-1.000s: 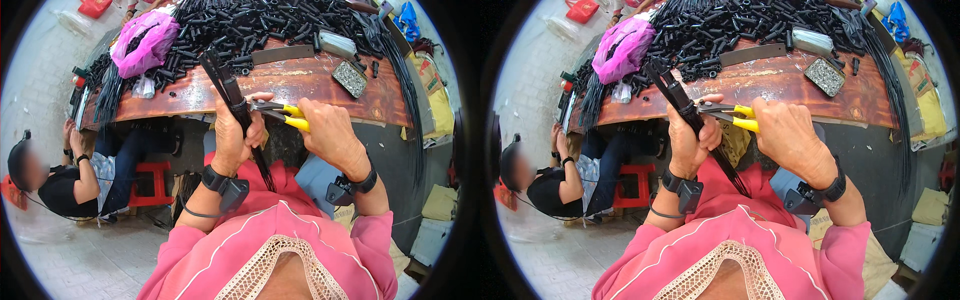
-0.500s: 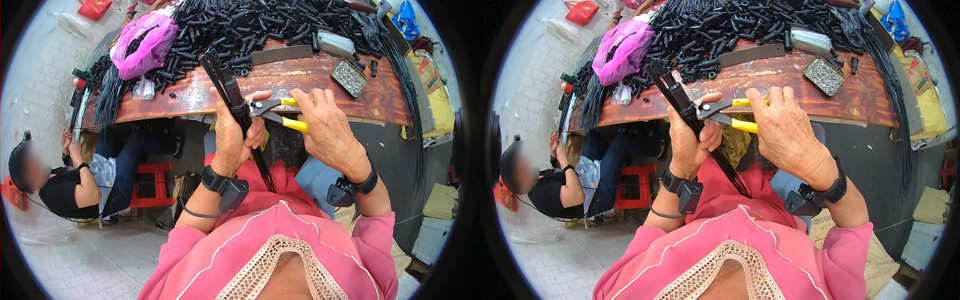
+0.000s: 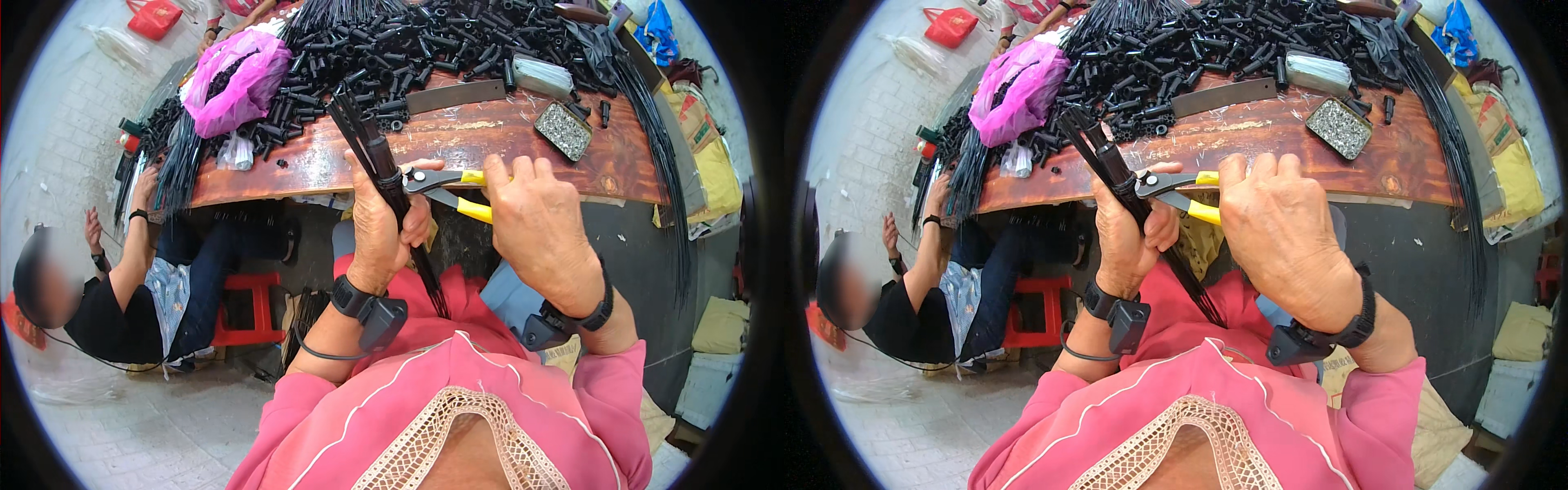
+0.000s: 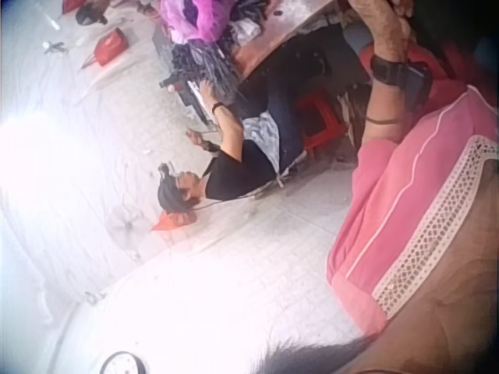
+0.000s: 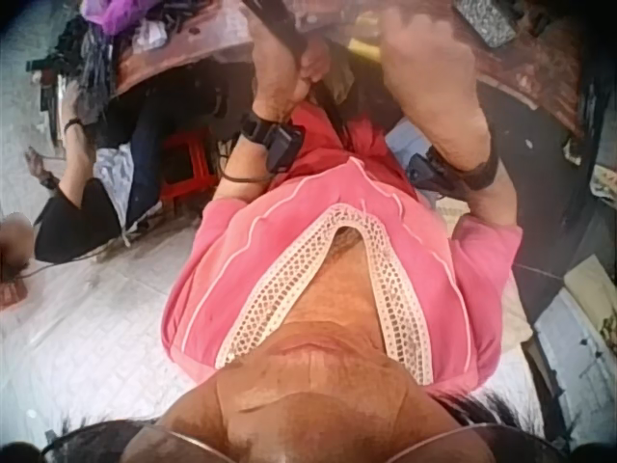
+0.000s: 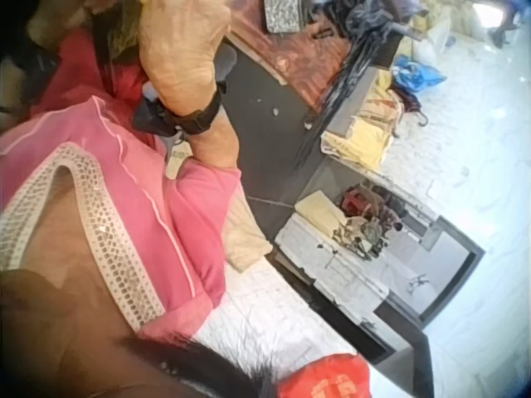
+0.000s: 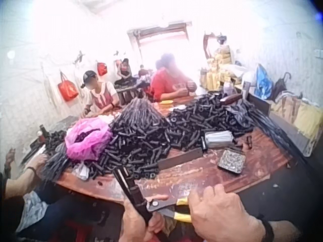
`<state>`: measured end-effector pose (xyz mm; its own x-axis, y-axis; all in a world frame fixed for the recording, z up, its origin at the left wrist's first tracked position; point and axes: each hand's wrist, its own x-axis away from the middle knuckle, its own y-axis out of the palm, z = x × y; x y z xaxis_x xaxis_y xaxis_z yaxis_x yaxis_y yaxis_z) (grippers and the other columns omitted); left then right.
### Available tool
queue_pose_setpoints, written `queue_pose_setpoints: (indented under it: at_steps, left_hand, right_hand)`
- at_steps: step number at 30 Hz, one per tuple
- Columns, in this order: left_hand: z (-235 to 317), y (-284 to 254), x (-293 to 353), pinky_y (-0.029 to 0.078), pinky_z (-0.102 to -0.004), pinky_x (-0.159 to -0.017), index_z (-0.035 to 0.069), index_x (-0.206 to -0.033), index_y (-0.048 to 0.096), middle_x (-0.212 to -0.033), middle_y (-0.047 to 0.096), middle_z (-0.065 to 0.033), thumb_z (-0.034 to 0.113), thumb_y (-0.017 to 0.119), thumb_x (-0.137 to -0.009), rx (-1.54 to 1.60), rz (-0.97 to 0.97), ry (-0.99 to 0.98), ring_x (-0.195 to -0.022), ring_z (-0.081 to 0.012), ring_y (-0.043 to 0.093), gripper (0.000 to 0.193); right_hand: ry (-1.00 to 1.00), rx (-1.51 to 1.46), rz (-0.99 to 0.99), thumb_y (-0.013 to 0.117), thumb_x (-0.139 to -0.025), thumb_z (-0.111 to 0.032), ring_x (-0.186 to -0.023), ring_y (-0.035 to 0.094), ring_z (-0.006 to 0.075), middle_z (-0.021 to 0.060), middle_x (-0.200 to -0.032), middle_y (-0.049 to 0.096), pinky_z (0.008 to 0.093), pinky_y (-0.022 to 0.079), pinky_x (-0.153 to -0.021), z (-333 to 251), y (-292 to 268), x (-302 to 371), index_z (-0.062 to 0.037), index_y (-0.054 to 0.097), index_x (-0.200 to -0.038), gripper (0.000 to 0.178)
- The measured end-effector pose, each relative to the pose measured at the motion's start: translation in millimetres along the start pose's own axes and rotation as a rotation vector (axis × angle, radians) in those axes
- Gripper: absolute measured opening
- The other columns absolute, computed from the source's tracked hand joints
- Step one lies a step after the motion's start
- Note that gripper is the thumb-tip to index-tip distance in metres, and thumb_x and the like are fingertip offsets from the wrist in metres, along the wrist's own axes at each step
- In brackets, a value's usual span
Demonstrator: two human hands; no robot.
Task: Assembling plastic components and tips onto umbrella ribs at a factory workstation.
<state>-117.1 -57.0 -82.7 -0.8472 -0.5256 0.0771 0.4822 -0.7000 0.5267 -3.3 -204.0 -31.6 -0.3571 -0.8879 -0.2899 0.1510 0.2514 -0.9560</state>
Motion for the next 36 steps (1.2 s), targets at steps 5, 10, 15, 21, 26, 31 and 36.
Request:
queue_pose_setpoints:
  at_steps: [5,10,15,21,26,31,36]
  left_hand:
    - [1.7,-5.6,-6.8,0.026,-0.0244,-0.035,-0.007,-0.124,0.053,-0.046,0.033,0.0033,0.078,0.015,-0.090,0.007,0.027,0.010,-0.035,-0.0083,0.026,0.099]
    - [4.2,-9.5,-2.5,0.027,-0.0245,-0.036,-0.004,-0.129,0.051,-0.047,0.033,0.0031,0.077,0.015,-0.090,0.064,-0.020,-0.024,-0.036,-0.0080,0.027,0.097]
    - [3.6,-11.7,0.2,0.027,-0.0250,-0.036,-0.005,-0.130,0.050,-0.048,0.033,0.0028,0.075,0.014,-0.092,0.040,-0.079,-0.008,-0.036,-0.0086,0.027,0.096]
    - [2.9,-11.0,2.5,0.026,-0.0259,-0.035,-0.006,-0.129,0.051,-0.047,0.031,0.0027,0.074,0.013,-0.093,0.040,-0.075,-0.019,-0.035,-0.0093,0.026,0.095]
    - [1.3,-17.9,-4.1,0.026,-0.0262,-0.035,-0.001,-0.130,0.050,-0.046,0.032,0.0023,0.076,0.015,-0.091,0.029,0.037,0.010,-0.034,-0.0097,0.025,0.093]
    - [7.2,-23.4,-12.0,0.025,-0.0264,-0.035,0.007,-0.137,0.047,-0.046,0.032,0.0019,0.081,0.018,-0.086,0.048,0.013,0.047,-0.034,-0.0102,0.025,0.094]
    - [9.2,-24.6,-12.2,0.031,-0.0244,-0.039,0.006,-0.141,0.042,-0.050,0.037,0.0022,0.081,0.031,-0.084,0.078,-0.040,0.149,-0.037,-0.0084,0.030,0.095]
  right_hand:
    - [-0.014,-0.128,0.096,0.065,-0.075,-0.007,-0.085,0.059,0.0302,0.0145,-0.086,0.056,0.0389,0.052,-0.065,1.6,27.0,-7.0,-0.0022,0.054,-0.101,0.029]
    - [-0.078,-0.223,0.115,0.067,-0.077,-0.013,-0.081,0.062,0.0311,0.0142,-0.082,0.058,0.0395,0.052,-0.063,10.8,30.9,1.5,-0.0045,0.056,-0.094,0.022]
    - [-0.109,-0.102,0.032,0.065,-0.079,-0.011,-0.073,0.066,0.0273,0.0127,-0.077,0.062,0.0381,0.052,-0.060,18.3,5.7,-7.4,-0.0057,0.056,-0.089,0.014]
    - [-0.172,0.028,0.016,0.066,-0.077,-0.011,-0.076,0.063,0.0272,0.0111,-0.080,0.060,0.0371,0.052,-0.063,12.5,-8.8,-16.9,-0.0050,0.056,-0.089,0.017]
    - [-0.137,0.022,0.069,0.066,-0.077,-0.011,-0.077,0.066,0.0276,0.0142,-0.079,0.063,0.0355,0.054,-0.063,3.3,15.8,-22.2,-0.0029,0.057,-0.090,0.018]
    - [0.070,-0.196,-0.044,0.072,-0.079,-0.029,-0.080,0.069,0.0325,0.0163,-0.082,0.069,0.0432,0.054,-0.067,38.3,66.4,-52.0,-0.0016,0.059,-0.095,0.035]
    - [0.242,-0.066,-0.029,0.076,-0.077,-0.036,-0.091,0.064,0.0371,0.0201,-0.093,0.065,0.0454,0.054,-0.073,84.6,99.1,-64.3,-0.0001,0.061,-0.097,0.044]
